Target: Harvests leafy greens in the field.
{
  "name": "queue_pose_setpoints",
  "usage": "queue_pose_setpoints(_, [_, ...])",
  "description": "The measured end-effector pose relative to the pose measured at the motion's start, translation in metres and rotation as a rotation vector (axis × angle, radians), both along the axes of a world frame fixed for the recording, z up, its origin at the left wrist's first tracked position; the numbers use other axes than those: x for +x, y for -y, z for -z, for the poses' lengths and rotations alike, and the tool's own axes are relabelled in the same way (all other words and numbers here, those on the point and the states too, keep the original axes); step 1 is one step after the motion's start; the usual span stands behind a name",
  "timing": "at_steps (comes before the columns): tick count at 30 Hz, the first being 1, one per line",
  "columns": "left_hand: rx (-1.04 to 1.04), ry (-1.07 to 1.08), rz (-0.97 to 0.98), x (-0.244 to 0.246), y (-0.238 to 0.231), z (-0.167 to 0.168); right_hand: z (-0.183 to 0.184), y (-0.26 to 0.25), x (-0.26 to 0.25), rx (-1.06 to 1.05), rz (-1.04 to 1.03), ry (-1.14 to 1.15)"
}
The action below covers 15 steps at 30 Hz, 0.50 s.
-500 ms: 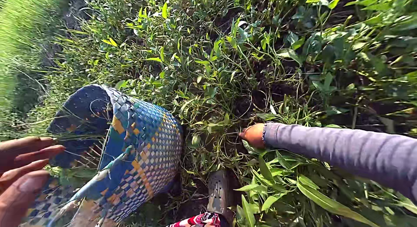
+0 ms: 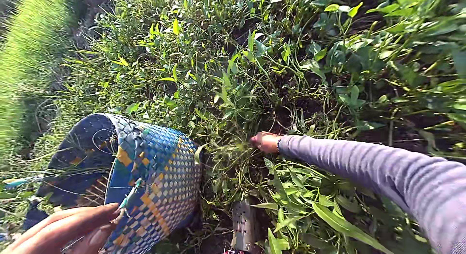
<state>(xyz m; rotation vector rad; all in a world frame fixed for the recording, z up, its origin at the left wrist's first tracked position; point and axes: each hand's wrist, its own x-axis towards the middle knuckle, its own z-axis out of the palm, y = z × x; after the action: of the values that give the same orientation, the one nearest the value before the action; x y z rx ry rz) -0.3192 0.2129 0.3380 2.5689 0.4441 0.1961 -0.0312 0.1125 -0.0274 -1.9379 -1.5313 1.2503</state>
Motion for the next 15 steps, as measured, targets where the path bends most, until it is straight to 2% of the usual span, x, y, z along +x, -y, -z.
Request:
queue_pose_setpoints(3, [-0.036, -0.014, 0.039, 0.003, 0.000, 0.003, 0.016, 0.013, -0.032, 0.086, -0.184, 0.239])
queue_pose_setpoints(4, [-0.051, -0.022, 0.045, 0.004, 0.000, 0.005, 0.026, 0.016, -0.040, 0.130, -0.188, 0.264])
queue_pose_setpoints(6, [-0.072, -0.036, 0.048, 0.008, 0.000, 0.006, 0.020, 0.013, -0.031, 0.083, -0.157, 0.170])
queue_pose_setpoints(7, [-0.080, -0.042, 0.047, 0.009, -0.001, 0.007, 0.010, 0.010, -0.019, 0.056, -0.078, 0.071])
queue_pose_setpoints(9, [-0.077, -0.061, 0.060, 0.010, -0.001, 0.006, -0.009, 0.007, 0.006, 0.026, 0.216, -0.081])
queue_pose_setpoints(11, [-0.070, -0.071, 0.067, 0.009, -0.001, 0.008, 0.005, -0.002, 0.025, 0.050, 0.443, -0.030])
queue_pose_setpoints(12, [-0.072, -0.076, 0.068, 0.008, -0.002, 0.008, 0.013, -0.008, 0.036, 0.013, 0.430, 0.029])
queue_pose_setpoints(15, [-0.077, -0.080, 0.044, 0.003, -0.002, 0.009, 0.021, -0.033, 0.053, -0.142, 0.214, 0.137])
